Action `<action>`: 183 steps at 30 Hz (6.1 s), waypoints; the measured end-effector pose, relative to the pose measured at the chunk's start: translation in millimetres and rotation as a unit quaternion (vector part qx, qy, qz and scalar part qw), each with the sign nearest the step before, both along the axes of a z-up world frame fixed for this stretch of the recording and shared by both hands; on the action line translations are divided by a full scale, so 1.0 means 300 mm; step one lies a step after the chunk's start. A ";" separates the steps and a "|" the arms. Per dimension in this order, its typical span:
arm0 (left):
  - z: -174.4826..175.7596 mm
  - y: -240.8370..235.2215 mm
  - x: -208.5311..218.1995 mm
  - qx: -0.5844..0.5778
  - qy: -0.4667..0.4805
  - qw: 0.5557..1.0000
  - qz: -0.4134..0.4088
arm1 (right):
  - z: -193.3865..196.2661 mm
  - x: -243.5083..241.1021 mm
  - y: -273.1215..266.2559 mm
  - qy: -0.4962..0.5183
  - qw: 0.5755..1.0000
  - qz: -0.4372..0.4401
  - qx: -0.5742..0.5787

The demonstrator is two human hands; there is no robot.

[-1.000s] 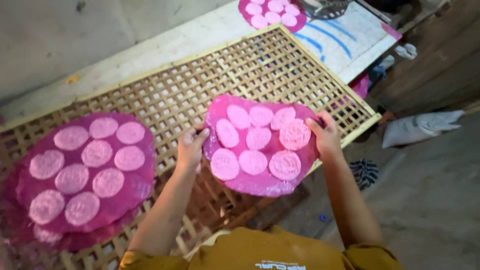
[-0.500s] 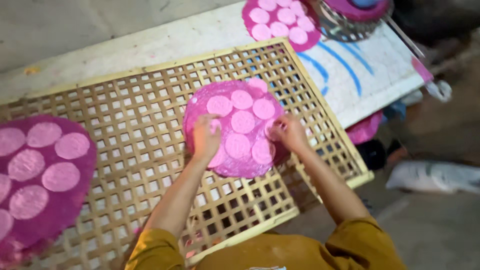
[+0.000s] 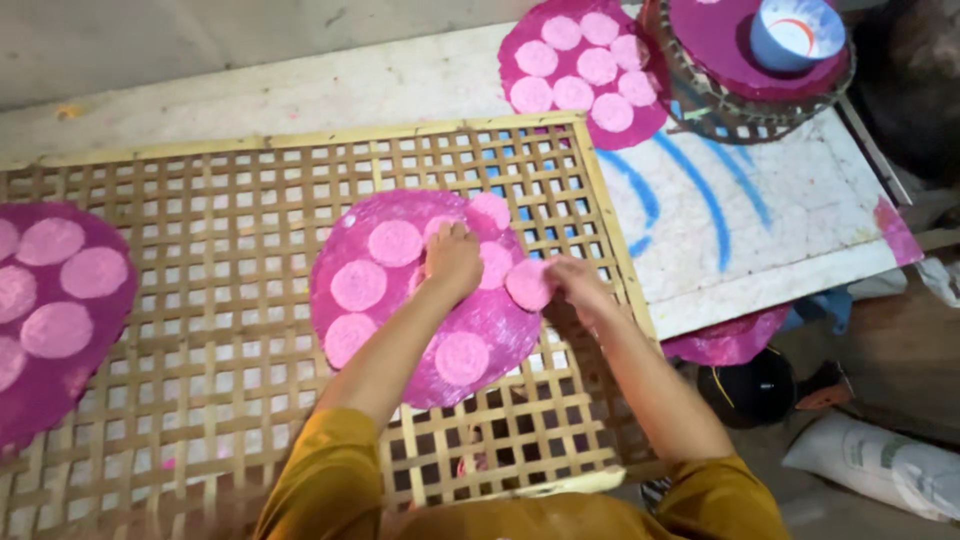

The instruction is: The person picks up small pink discs from a pink cloth and places them onto a wooden lattice frame by hand.

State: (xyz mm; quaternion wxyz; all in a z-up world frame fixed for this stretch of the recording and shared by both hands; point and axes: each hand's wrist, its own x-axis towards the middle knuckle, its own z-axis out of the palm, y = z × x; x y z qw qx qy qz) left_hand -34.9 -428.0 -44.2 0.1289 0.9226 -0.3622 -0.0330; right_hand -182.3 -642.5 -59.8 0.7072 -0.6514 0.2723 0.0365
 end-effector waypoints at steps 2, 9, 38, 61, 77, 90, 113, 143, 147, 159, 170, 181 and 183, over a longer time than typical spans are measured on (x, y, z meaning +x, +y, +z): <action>0.005 -0.014 -0.008 -0.022 0.054 0.998 -0.018 | -0.048 0.064 -0.182 0.007 0.961 -0.103 0.255; 0.076 -0.091 -0.002 0.070 0.116 0.991 0.018 | -0.157 0.522 -0.555 -0.166 0.963 -0.101 0.185; 0.080 -0.362 0.216 -0.253 0.115 0.958 0.071 | -0.073 0.496 -0.470 -0.048 0.996 -0.070 -0.028; -0.043 -0.189 0.284 -0.136 0.142 0.971 0.132 | -0.134 0.883 -0.647 0.001 0.820 0.044 -0.571; 0.020 -0.176 0.263 -0.160 0.173 0.968 0.090 | -0.042 0.543 -0.533 -0.033 0.814 0.079 -0.575; 0.077 -0.266 0.204 -0.308 0.243 0.912 0.122 | -0.001 0.498 -0.388 -0.124 0.953 -0.048 -0.274; 0.068 0.093 0.205 -0.019 0.068 0.990 0.118 | 0.063 0.235 -0.261 -0.207 0.721 -0.106 -0.652; 0.316 0.220 -0.130 -0.069 0.365 0.915 0.159 | 0.246 -0.042 0.085 -0.015 0.892 -0.114 -0.438; 0.334 0.070 -0.273 -0.141 0.401 0.902 0.081 | 0.245 -0.120 0.267 0.024 0.934 -0.128 0.334; -0.005 0.407 0.184 -0.075 0.077 0.954 0.280 | -0.012 -0.280 -0.130 -0.034 0.936 -0.137 -0.324; 0.319 0.138 -0.128 -0.169 0.237 0.944 0.159 | 0.215 -0.272 0.149 -0.089 0.982 -0.166 -0.007; 0.439 -0.015 -0.488 -0.035 0.300 0.949 -0.092 | 0.103 -0.511 0.033 0.008 0.970 -0.206 -0.127; 0.409 0.061 -0.457 0.004 0.267 0.960 -0.080 | 0.055 -0.549 -0.001 -0.045 0.947 -0.185 -0.259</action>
